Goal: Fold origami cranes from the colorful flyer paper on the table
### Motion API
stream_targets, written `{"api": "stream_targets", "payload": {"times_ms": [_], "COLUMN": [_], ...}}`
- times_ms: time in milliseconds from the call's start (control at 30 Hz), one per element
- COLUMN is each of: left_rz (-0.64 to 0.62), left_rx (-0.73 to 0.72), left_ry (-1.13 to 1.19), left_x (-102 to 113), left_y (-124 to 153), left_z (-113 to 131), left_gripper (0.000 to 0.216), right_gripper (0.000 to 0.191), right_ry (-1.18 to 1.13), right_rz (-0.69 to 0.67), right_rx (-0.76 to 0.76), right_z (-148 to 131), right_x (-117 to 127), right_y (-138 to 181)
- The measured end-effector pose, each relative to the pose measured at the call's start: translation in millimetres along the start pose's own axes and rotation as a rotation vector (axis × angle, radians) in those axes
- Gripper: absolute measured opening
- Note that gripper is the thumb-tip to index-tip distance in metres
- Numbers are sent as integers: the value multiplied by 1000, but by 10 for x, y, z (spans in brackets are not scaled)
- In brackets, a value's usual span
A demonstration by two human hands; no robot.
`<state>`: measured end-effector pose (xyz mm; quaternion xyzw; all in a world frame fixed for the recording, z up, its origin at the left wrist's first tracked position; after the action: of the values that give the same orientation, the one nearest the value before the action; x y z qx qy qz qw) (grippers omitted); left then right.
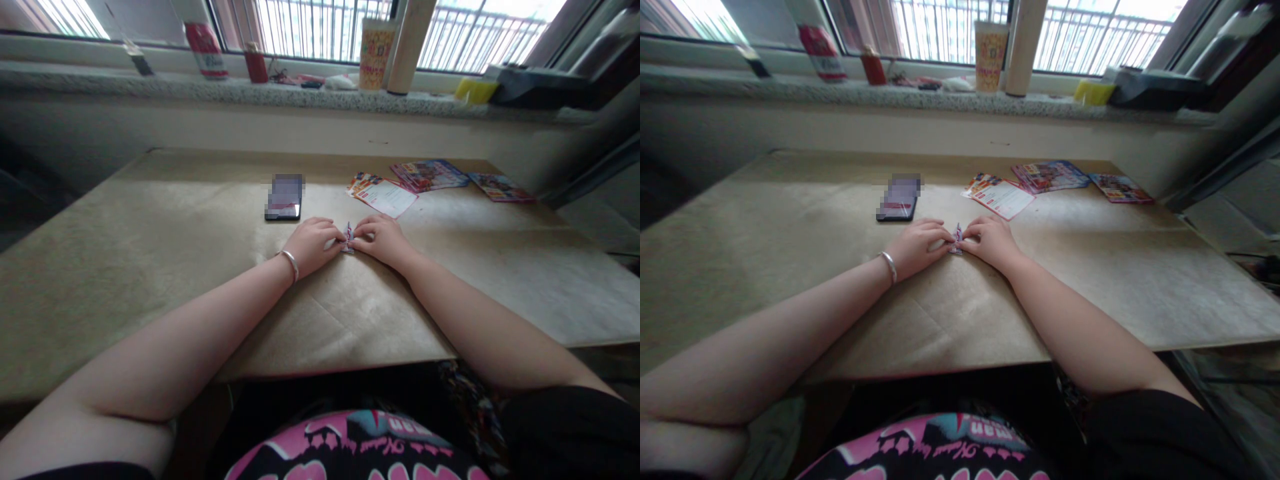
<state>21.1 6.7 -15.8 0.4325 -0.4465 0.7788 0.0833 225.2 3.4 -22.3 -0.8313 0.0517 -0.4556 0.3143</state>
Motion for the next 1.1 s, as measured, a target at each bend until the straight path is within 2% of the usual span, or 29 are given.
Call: {"api": "stream_targets", "payload": {"times_ms": [233,500,733,1100], "left_rz": [-18,1,-35,-114], "left_rx": [7,-5,-7,109], "left_ry": [3,23,37,19], "left_x": [-10,-29,-33,-25], "left_y": [-8,-16,-35,-26], "left_z": [-13,-14,3,29], "left_gripper": [17,20,24,31], "right_gripper": [30,30,32,40], "right_ry": [53,121,13,41], "right_rz": [-27,-19,-29,-75], "right_rx": [-45,18,43,51], "right_z": [-64,-152,-36,-35], "right_x": [53,111,81,106], "right_y": [-6,53,66,53]}}
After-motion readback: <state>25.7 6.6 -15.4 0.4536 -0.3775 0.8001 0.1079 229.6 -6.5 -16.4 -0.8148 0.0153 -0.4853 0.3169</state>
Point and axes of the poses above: each hand's wrist, its own y-axis away from the middle knuckle, its own x-axis out of the back of the hand, z = x × y, the point moved 1 cm from there along -y, towards the middle knuckle, and after that the axes turned 13 degrees about z, right-handed, at the moved point
